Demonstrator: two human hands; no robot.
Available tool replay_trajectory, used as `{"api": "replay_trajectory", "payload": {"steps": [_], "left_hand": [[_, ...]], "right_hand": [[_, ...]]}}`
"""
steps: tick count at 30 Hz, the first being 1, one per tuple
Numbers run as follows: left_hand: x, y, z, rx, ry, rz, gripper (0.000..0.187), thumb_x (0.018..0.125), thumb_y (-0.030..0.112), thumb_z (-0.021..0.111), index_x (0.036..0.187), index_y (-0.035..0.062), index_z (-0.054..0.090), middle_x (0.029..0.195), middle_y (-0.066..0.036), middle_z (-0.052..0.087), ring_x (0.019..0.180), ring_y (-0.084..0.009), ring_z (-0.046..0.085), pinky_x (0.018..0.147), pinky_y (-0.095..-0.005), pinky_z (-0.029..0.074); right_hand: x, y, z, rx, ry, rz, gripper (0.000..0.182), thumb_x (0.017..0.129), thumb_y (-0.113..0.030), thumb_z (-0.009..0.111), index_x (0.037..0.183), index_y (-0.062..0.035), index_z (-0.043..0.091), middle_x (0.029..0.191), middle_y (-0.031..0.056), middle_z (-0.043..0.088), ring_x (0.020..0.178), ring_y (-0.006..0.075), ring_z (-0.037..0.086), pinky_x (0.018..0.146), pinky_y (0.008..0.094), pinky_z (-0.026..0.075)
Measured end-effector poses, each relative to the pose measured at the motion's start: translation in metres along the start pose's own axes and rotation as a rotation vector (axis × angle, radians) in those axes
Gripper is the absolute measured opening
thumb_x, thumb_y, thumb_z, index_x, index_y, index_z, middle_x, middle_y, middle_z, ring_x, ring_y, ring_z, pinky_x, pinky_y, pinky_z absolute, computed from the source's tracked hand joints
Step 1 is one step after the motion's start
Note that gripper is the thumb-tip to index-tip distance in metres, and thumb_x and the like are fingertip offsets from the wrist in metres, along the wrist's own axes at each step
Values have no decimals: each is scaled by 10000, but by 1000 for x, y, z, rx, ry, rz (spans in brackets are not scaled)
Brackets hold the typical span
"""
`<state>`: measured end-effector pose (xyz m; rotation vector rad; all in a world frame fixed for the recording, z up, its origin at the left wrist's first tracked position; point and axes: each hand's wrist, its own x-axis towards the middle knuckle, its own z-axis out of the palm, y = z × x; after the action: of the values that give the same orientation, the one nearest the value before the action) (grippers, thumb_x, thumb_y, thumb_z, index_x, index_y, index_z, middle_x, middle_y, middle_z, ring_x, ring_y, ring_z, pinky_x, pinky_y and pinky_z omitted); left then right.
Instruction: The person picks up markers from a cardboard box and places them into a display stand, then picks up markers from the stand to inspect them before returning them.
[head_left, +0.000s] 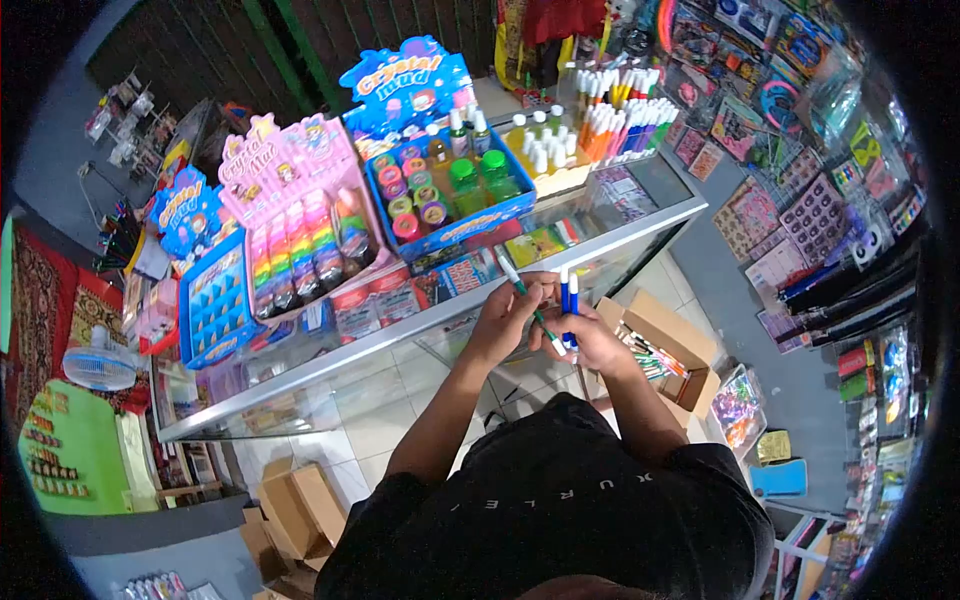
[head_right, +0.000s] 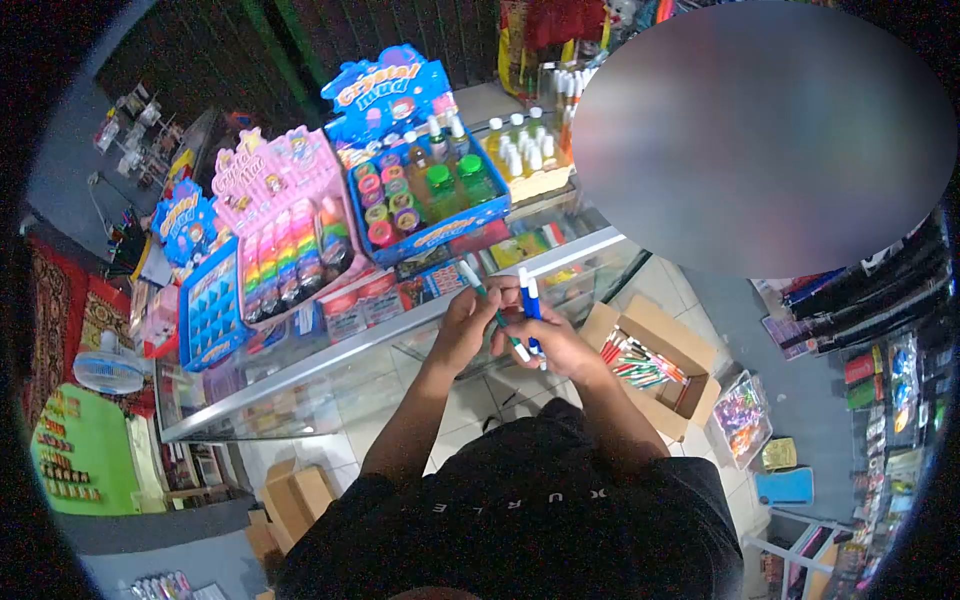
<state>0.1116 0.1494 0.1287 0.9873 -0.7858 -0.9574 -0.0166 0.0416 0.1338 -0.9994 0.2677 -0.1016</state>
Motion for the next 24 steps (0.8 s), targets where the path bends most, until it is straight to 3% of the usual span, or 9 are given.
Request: {"api": "replay_trajectory", "payload": {"steps": [1,3,4,7,10,15,16,20,24], "left_hand": [[-4,-1,-3,31,38,8,395,1002,342,458,1185,6,557,909,-39,627,557,-53,534,389,-192,381],[-15,4,-13,37,92,-96,431,994,369,464,1174,-2,590,905,-46,655,579,-61,560,374,-192,382],[-19,10,-15,72,100,-129,417,989,364,477,1127,-5,615,872,-36,665,610,-50,577,340,-183,366],[-30,15,-23,54,69,-166,406,989,354,480,1094,-10,627,934,-57,680,626,-57,580,359,-193,389],[-38,10,-32,97,38,-120,391,1003,353,452,1144,30,621,691,-4,584,434,-38,478,357,-174,360],[-43,0,-42,-10,265,-71,321,1006,328,457,1088,46,584,1022,-100,686,711,-84,593,560,-222,430],[-43,2,-42,4,281,-65,304,1008,323,454,1100,53,559,1001,-90,686,706,-76,590,542,-212,401],[-38,-9,-40,-146,267,5,345,1007,338,438,1103,17,519,1028,-147,656,979,-243,658,710,-329,545],[-29,-7,-23,-143,158,-125,400,1001,387,433,1137,20,514,1021,-131,662,935,-196,665,639,-247,526]], "right_hand": [[1,5,4,-6,-1,54,305,914,-190,541,1181,-64,466,806,152,623,452,122,460,380,232,301],[3,16,11,-17,-2,156,365,960,-280,543,1255,-95,434,823,131,623,462,99,441,386,224,303],[3,17,16,-90,-37,171,411,986,-426,467,1219,-87,448,846,113,625,475,90,460,393,217,316],[2,12,31,-267,30,295,441,989,-478,420,1171,-79,465,871,91,629,501,85,498,403,205,326],[9,12,31,-430,-134,309,486,980,-519,400,1124,-61,477,881,74,635,517,105,553,413,215,393],[16,20,30,-484,-187,227,489,980,-482,437,1166,-31,472,928,99,644,557,137,619,425,219,447],[16,24,29,-506,-181,217,483,987,-473,426,1159,-26,482,887,82,640,510,111,573,402,221,413],[10,32,16,-553,-209,194,485,994,-466,418,872,-17,555,666,44,607,416,82,446,379,241,348],[0,29,13,-494,-138,148,493,996,-470,409,820,-39,569,582,13,522,423,74,436,388,237,340]]}}
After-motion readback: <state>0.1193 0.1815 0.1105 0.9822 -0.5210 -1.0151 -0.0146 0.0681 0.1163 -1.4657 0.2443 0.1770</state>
